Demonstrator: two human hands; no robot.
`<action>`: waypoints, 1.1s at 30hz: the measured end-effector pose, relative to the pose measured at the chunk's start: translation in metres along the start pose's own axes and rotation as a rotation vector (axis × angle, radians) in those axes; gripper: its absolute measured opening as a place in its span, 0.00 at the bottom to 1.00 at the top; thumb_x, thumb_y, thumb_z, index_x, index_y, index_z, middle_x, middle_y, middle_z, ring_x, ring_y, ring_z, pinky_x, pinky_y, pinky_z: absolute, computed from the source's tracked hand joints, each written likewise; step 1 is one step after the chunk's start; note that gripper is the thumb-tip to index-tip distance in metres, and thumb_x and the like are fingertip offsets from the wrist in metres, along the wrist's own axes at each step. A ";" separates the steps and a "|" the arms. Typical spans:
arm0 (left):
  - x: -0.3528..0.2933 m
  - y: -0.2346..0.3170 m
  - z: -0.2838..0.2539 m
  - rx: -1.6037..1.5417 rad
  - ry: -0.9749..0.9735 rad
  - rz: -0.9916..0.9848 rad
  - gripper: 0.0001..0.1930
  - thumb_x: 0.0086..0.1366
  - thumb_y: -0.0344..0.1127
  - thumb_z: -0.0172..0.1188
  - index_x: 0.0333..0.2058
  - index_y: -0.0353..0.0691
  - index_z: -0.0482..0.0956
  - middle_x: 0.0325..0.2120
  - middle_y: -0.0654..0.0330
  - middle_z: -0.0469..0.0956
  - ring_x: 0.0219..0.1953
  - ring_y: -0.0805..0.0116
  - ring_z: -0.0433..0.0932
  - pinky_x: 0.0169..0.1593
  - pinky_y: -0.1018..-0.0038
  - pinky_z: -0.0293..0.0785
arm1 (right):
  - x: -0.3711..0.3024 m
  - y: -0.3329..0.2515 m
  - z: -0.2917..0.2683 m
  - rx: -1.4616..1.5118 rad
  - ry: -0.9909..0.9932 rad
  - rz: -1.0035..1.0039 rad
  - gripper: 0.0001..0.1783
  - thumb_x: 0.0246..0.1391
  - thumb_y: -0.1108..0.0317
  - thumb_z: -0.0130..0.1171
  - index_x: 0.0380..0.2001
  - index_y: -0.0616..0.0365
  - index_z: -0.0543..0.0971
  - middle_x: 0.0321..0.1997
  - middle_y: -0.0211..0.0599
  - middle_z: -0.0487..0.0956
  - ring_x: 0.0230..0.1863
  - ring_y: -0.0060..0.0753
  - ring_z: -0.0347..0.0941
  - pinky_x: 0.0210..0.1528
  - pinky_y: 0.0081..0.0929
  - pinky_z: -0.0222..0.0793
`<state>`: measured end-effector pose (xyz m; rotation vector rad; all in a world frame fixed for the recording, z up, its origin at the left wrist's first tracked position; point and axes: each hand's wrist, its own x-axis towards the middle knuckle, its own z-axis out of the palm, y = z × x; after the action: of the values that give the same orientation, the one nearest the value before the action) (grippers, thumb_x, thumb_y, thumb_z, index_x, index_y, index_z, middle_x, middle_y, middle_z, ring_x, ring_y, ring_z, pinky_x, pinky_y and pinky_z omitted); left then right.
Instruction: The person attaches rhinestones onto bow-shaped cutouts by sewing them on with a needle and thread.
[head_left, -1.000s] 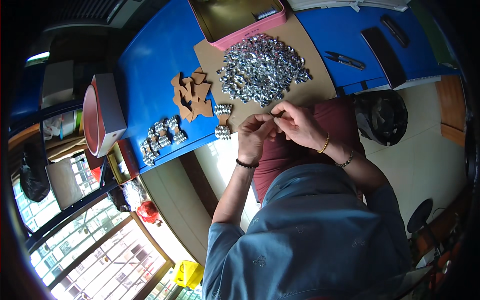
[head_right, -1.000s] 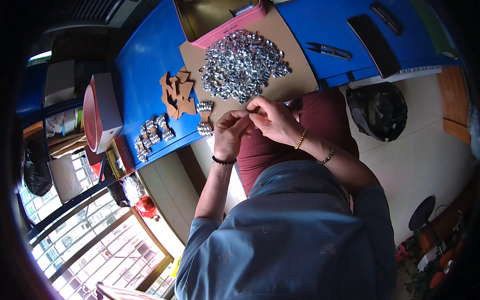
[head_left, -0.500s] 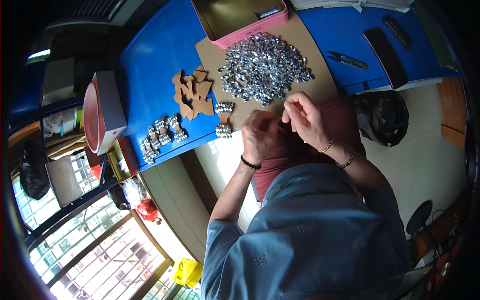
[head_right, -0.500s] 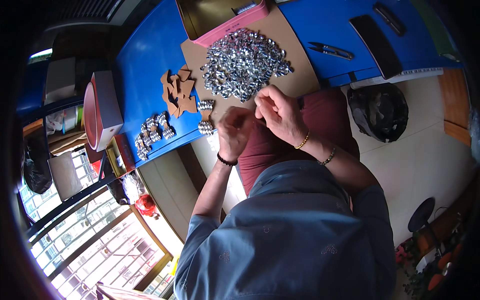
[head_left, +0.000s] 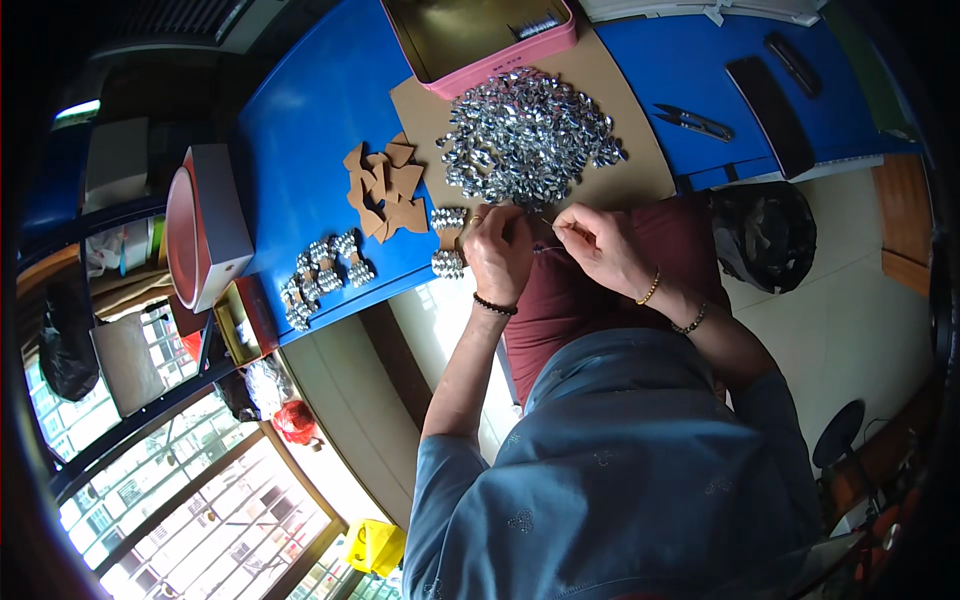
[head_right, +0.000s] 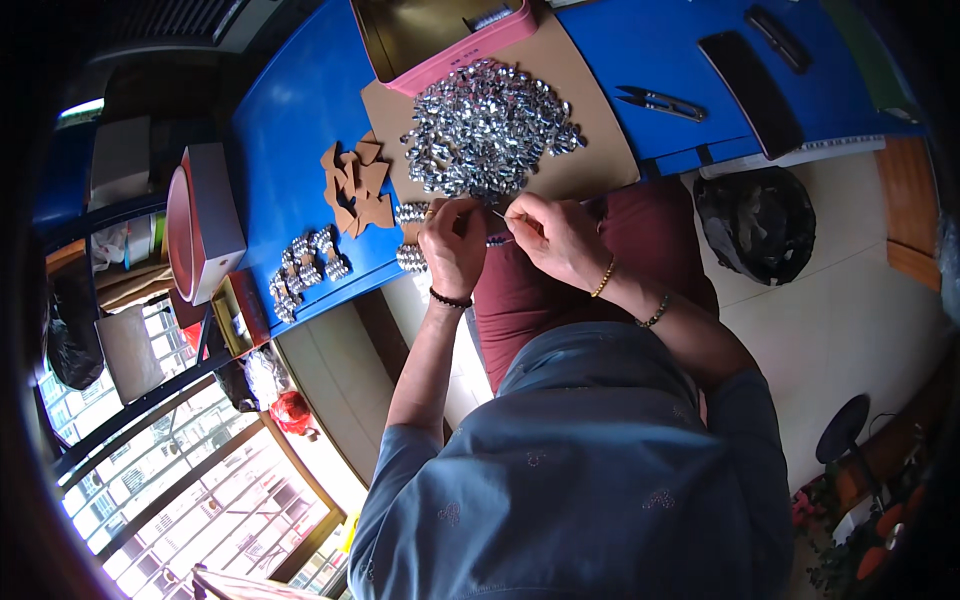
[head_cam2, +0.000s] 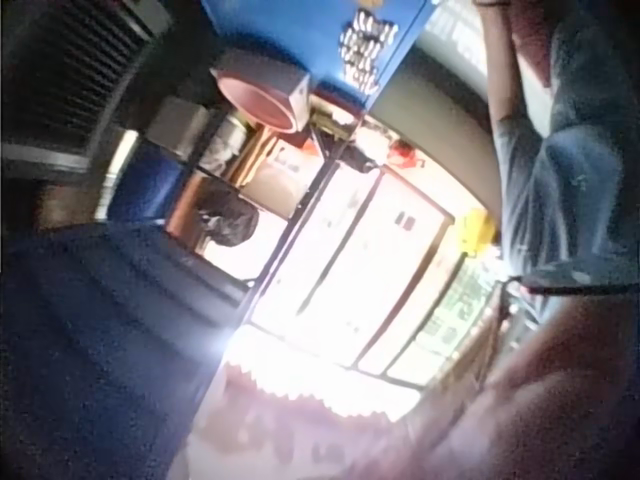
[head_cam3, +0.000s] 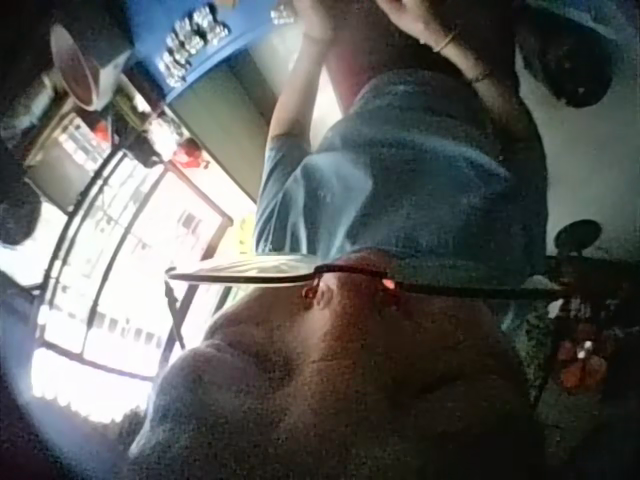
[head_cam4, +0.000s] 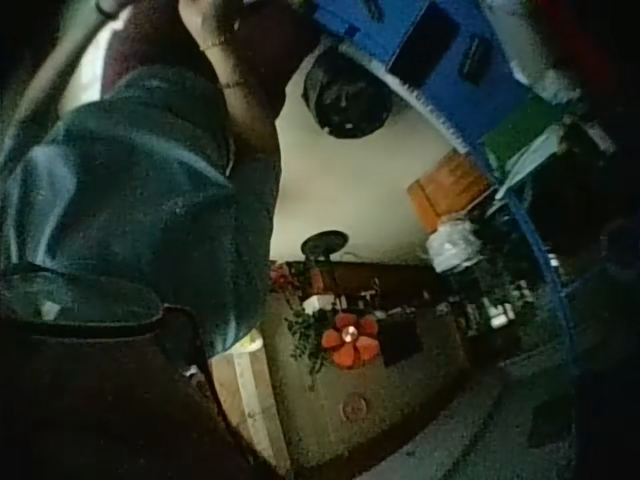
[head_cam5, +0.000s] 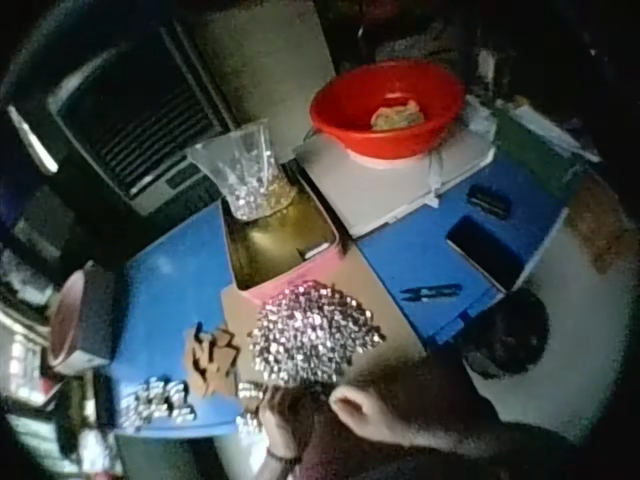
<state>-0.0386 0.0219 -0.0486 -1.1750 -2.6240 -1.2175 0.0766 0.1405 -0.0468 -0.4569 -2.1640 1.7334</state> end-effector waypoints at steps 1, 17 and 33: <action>0.000 0.001 0.000 -0.043 -0.002 -0.056 0.04 0.48 0.26 0.60 0.26 0.37 0.77 0.22 0.55 0.75 0.24 0.57 0.75 0.28 0.67 0.69 | 0.002 0.001 0.001 -0.007 0.037 -0.024 0.01 0.50 0.76 0.54 0.26 0.62 0.73 0.19 0.35 0.74 0.19 0.24 0.70 0.22 0.21 0.63; 0.002 0.009 -0.017 -1.075 -0.281 -0.722 0.02 0.58 0.24 0.56 0.30 0.33 0.76 0.22 0.61 0.77 0.19 0.77 0.73 0.20 0.82 0.66 | 0.004 -0.011 -0.003 -0.067 0.074 -0.076 0.03 0.48 0.73 0.55 0.29 0.57 0.75 0.21 0.42 0.77 0.22 0.39 0.76 0.22 0.28 0.67; -0.007 0.006 -0.022 -1.412 -0.309 -0.865 0.04 0.59 0.24 0.54 0.33 0.33 0.75 0.25 0.58 0.77 0.23 0.73 0.73 0.26 0.80 0.69 | 0.000 -0.013 0.000 -0.130 0.012 -0.160 0.08 0.50 0.78 0.53 0.35 0.61 0.77 0.24 0.40 0.78 0.22 0.27 0.75 0.25 0.22 0.68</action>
<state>-0.0352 0.0057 -0.0318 0.0580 -2.2131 -3.5384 0.0759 0.1376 -0.0344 -0.3151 -2.2470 1.5088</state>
